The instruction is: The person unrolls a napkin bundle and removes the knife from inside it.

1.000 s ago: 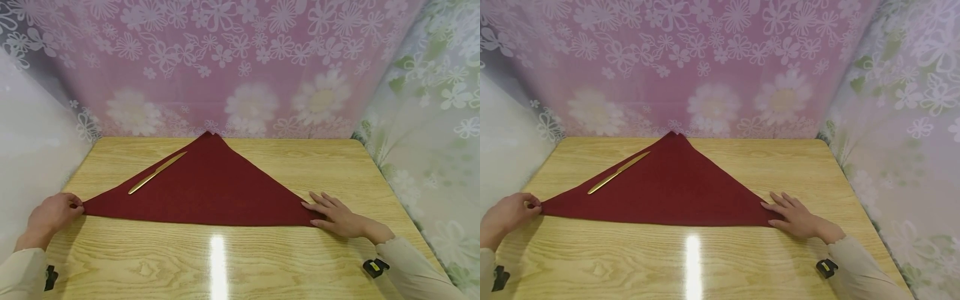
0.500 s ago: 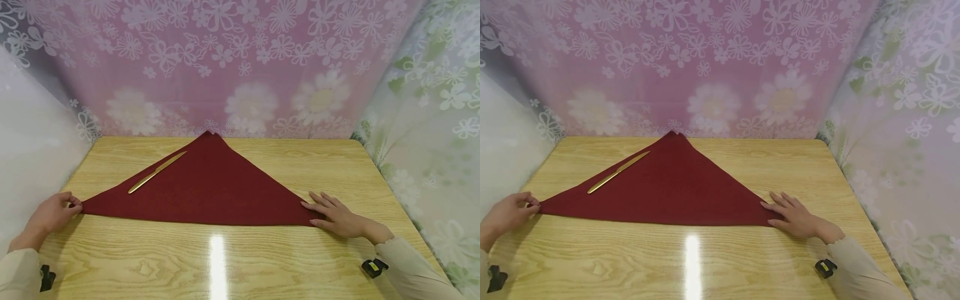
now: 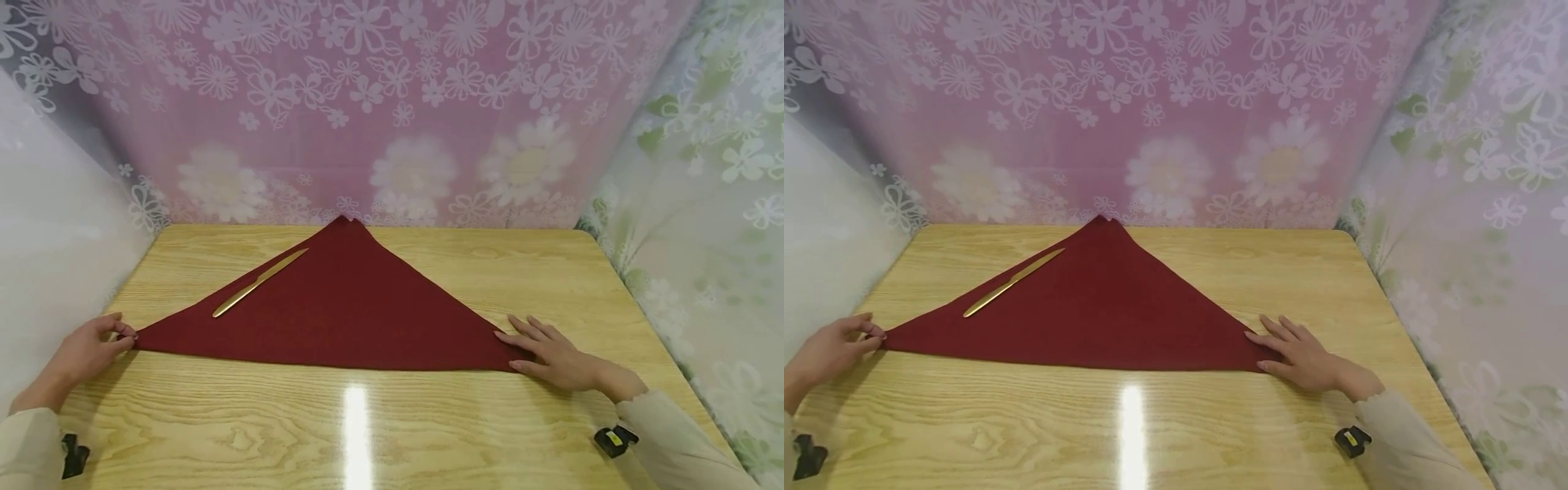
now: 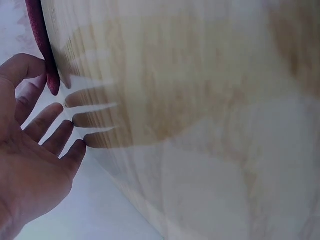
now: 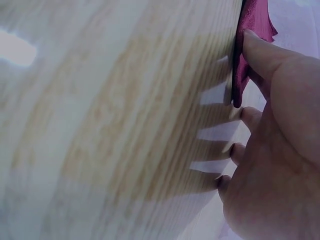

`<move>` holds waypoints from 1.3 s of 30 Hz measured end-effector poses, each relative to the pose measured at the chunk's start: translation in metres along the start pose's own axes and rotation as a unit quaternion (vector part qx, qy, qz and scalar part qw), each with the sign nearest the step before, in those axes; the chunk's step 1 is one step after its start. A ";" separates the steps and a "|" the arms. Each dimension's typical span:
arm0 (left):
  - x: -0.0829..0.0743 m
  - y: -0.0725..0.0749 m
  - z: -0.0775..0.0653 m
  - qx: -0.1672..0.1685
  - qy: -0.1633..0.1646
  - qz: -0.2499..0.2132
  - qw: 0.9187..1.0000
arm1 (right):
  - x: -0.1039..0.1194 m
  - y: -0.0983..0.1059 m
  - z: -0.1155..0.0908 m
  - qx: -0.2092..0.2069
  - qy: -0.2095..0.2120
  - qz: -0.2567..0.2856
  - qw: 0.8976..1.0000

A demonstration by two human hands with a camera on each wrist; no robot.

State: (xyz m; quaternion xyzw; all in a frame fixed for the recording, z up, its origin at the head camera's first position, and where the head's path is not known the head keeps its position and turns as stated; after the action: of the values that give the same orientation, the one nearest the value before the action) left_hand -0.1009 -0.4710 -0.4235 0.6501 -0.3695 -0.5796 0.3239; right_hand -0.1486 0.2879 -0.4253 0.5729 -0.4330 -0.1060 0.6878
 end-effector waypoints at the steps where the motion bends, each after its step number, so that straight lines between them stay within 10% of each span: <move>1: 0.001 0.000 0.000 0.001 -0.002 -0.004 1.000 | 0.001 0.000 0.000 0.000 -0.002 0.001 1.000; 14: 0.003 -0.003 0.001 -0.004 -0.016 -0.022 1.000 | 0.006 0.003 0.001 0.015 -0.020 -0.007 1.000; 22: -0.011 -0.004 -0.002 -0.077 -0.087 0.089 0.989 | 0.006 0.001 0.002 -0.002 -0.011 -0.020 1.000; 39: -0.056 -0.006 -0.001 -0.087 -0.108 0.164 0.977 | 0.013 0.003 0.004 -0.054 -0.044 -0.067 0.995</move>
State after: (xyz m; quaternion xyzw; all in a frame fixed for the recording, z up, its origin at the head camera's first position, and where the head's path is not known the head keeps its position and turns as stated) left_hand -0.1025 -0.4202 -0.4002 0.4836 -0.4520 -0.6155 0.4278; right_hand -0.1450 0.2775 -0.4169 0.5578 -0.4173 -0.2003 0.6889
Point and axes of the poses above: each hand's wrist, its own z-axis towards the middle knuckle, its own y-axis out of the back of the hand, x = y × z, the point moved 1 cm from there along z, towards the middle knuckle
